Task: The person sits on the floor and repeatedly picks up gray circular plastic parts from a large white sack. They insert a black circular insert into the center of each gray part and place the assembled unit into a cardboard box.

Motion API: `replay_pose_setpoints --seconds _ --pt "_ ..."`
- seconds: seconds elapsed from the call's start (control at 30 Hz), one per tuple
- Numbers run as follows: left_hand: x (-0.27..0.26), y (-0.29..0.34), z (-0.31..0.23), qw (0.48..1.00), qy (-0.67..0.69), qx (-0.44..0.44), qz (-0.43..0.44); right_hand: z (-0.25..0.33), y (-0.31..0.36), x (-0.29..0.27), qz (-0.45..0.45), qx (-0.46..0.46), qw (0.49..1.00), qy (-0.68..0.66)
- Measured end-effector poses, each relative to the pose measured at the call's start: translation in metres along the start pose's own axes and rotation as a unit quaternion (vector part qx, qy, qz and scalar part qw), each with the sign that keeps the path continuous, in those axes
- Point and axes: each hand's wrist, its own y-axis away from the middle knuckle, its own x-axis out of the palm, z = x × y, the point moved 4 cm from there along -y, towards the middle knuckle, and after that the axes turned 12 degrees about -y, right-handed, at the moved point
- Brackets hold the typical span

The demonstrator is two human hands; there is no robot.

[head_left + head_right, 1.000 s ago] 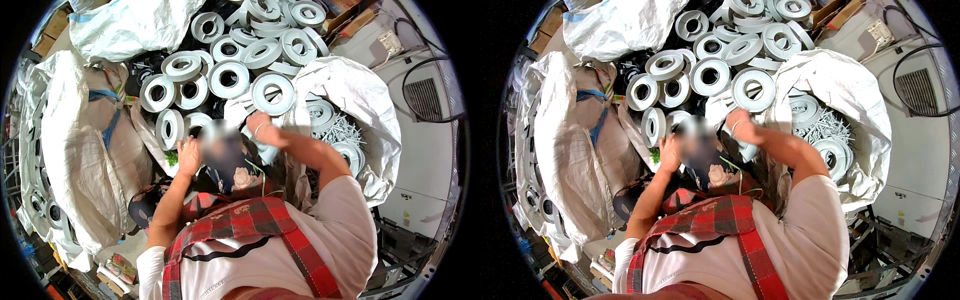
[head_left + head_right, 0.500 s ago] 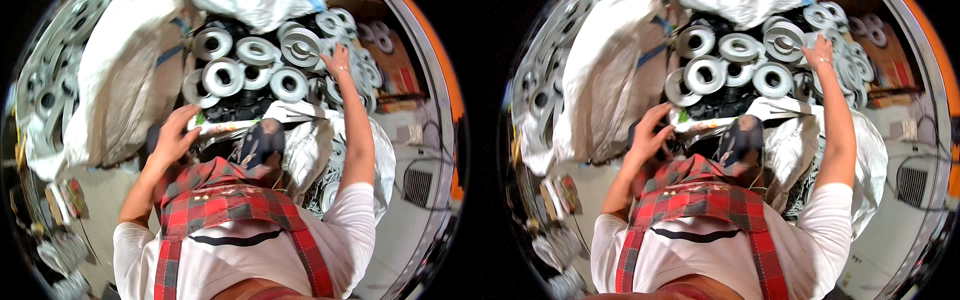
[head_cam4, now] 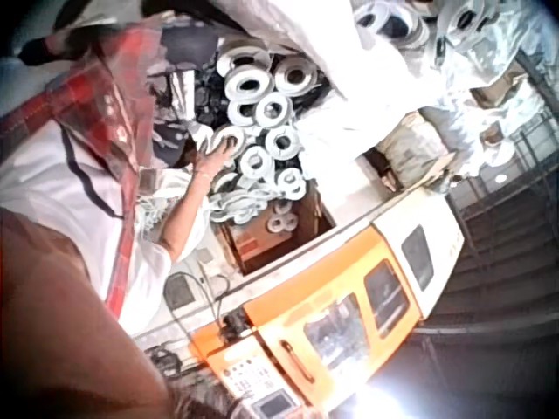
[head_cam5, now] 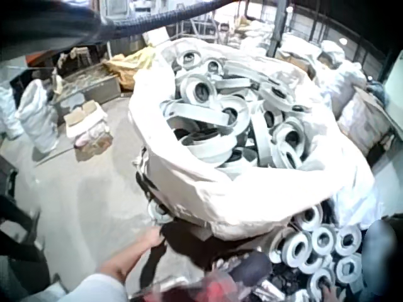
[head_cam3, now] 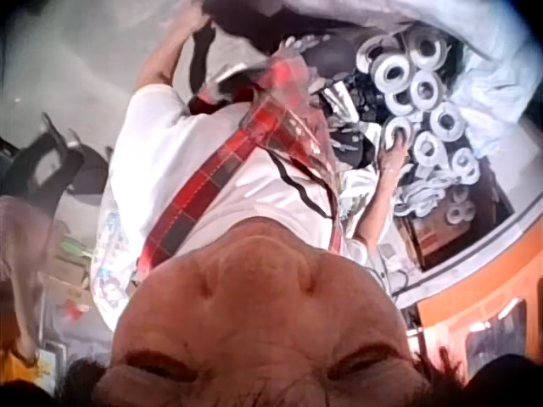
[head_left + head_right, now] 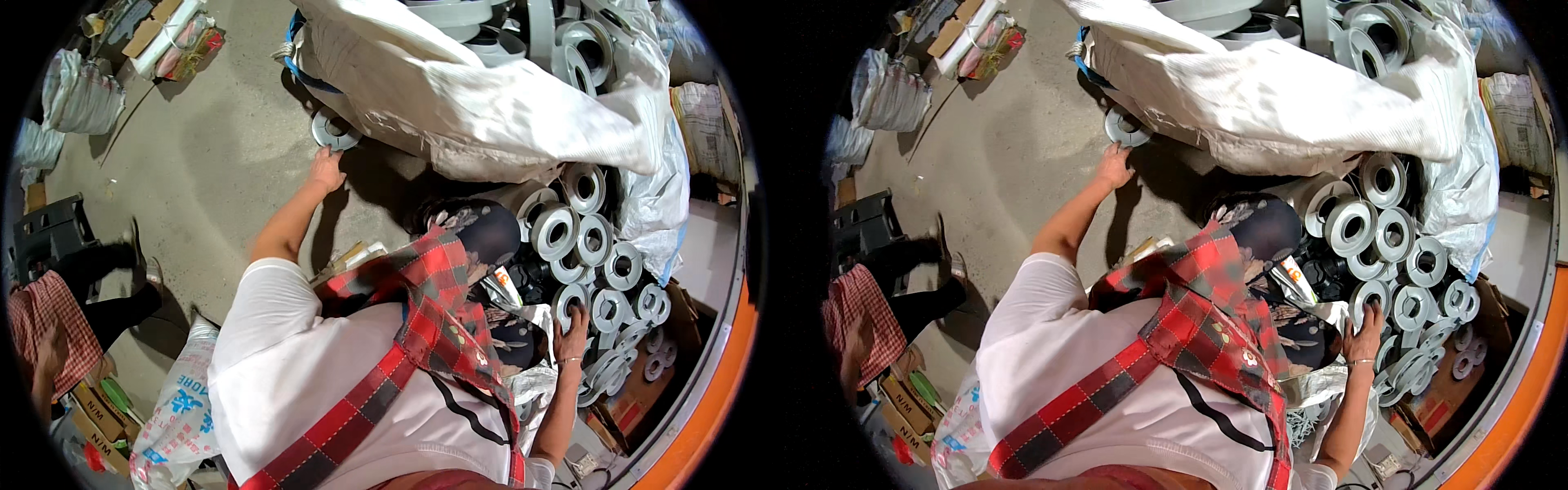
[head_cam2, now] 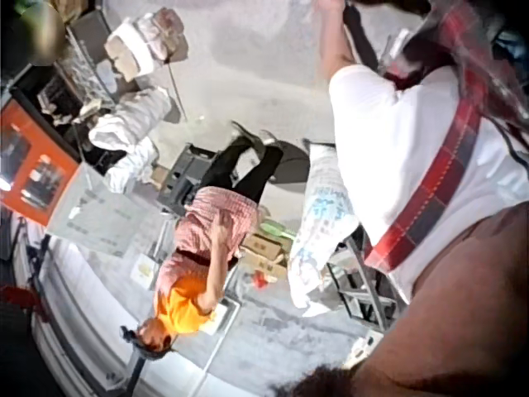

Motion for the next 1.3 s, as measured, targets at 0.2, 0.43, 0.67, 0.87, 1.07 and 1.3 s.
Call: replay_pose_setpoints --seconds 0.2,0.43,0.67,0.87,1.07,1.3 --pt "0.061 -0.082 0.011 0.984 -0.064 0.060 -0.155 -0.022 0.049 -0.027 0.038 0.091 0.993 0.071" --pt "0.099 -0.068 0.017 0.969 -0.234 0.015 0.074 -0.019 0.070 -0.042 -0.033 0.127 0.988 0.076" --pt "0.026 0.045 -0.005 0.982 0.145 -0.118 0.028 0.127 -0.085 -0.161 -0.230 -0.169 0.954 0.086" --pt "-0.079 0.104 0.002 0.917 0.353 -0.051 -0.176 0.185 -0.253 -0.223 -0.210 -0.121 0.896 0.373" --pt "-0.167 0.145 0.017 0.890 0.319 -0.143 -0.294 0.122 -0.273 -0.167 0.046 -0.096 0.961 0.254" --pt "-0.265 0.167 -0.049 0.830 0.416 -0.091 -0.359 0.075 -0.251 -0.154 -0.265 -0.187 0.946 -0.009"
